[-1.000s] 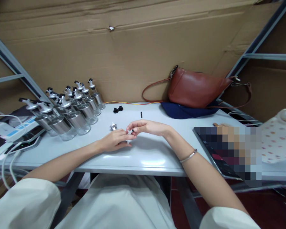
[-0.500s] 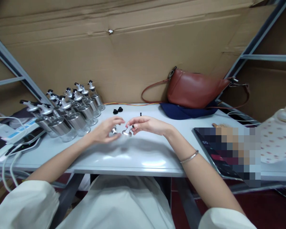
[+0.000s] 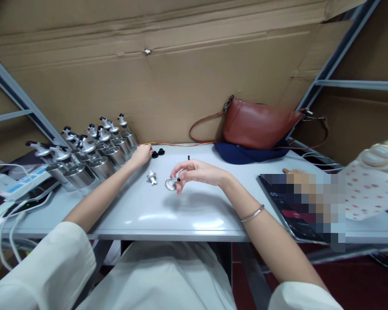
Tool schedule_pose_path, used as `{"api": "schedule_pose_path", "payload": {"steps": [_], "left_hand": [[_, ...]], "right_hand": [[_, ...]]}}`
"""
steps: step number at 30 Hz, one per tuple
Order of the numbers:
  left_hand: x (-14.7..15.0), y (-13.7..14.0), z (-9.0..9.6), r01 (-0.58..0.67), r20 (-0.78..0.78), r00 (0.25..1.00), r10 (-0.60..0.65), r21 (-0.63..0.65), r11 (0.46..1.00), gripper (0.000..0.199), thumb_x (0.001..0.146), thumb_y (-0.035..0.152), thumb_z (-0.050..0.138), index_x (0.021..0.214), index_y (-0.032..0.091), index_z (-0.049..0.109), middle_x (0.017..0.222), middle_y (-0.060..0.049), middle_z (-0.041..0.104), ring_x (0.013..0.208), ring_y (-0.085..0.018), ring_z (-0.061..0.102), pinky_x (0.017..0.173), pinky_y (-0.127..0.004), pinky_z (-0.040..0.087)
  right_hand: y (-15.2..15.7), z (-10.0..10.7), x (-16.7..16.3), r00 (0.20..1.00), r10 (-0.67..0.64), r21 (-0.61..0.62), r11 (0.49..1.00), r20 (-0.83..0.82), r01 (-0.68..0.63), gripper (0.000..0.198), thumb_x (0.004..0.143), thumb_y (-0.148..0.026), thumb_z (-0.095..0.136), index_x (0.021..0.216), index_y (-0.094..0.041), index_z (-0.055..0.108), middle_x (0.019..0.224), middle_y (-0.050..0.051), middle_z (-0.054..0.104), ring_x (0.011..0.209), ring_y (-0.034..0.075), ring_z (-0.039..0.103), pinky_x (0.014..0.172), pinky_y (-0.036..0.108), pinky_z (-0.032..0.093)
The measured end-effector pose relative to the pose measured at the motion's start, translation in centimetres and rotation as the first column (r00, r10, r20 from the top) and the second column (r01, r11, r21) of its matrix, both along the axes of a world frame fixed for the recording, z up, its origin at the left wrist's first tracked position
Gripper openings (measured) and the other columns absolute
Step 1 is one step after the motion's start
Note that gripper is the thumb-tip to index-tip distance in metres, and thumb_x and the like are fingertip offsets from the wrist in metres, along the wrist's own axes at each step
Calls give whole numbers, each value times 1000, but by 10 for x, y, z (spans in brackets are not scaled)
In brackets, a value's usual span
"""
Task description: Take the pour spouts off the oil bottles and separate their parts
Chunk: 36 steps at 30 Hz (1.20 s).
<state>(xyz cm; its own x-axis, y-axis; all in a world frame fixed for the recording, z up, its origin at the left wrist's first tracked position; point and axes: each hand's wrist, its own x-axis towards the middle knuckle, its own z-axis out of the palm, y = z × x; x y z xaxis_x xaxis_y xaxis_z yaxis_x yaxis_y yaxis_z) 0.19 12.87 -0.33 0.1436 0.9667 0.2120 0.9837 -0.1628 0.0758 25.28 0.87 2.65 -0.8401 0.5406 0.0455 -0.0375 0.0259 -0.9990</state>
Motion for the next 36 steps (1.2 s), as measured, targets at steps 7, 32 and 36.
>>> {"api": "schedule_pose_path", "payload": {"steps": [7, 32, 36], "left_hand": [[0, 3, 3, 10, 41, 999, -10, 14, 1000, 20, 85, 11, 42, 91, 12, 61, 99, -18, 66, 94, -26, 62, 79, -34, 46], [8, -108, -3, 346, 823, 320, -469, 360, 867, 17, 90, 35, 42, 85, 19, 40, 61, 4, 55, 53, -9, 56, 53, -20, 42], [10, -107, -13, 387, 813, 295, -502, 379, 840, 24, 92, 43, 38, 92, 19, 38, 64, 4, 56, 51, -8, 56, 52, -21, 43]], "right_hand": [[-2, 2, -4, 997, -39, 9, 999, 64, 39, 33, 79, -39, 67, 94, -11, 62, 76, 7, 72, 75, 19, 68, 79, 35, 48], [-22, -21, -56, 867, -349, 776, 627, 356, -67, 36, 78, -27, 67, 111, -18, 59, 107, 10, 57, 92, 20, 55, 82, 33, 44], [-22, -25, -56, 849, -357, 783, 614, 390, -102, 19, 80, -14, 58, 99, -17, 60, 87, 5, 62, 72, 16, 56, 68, 27, 43]]}}
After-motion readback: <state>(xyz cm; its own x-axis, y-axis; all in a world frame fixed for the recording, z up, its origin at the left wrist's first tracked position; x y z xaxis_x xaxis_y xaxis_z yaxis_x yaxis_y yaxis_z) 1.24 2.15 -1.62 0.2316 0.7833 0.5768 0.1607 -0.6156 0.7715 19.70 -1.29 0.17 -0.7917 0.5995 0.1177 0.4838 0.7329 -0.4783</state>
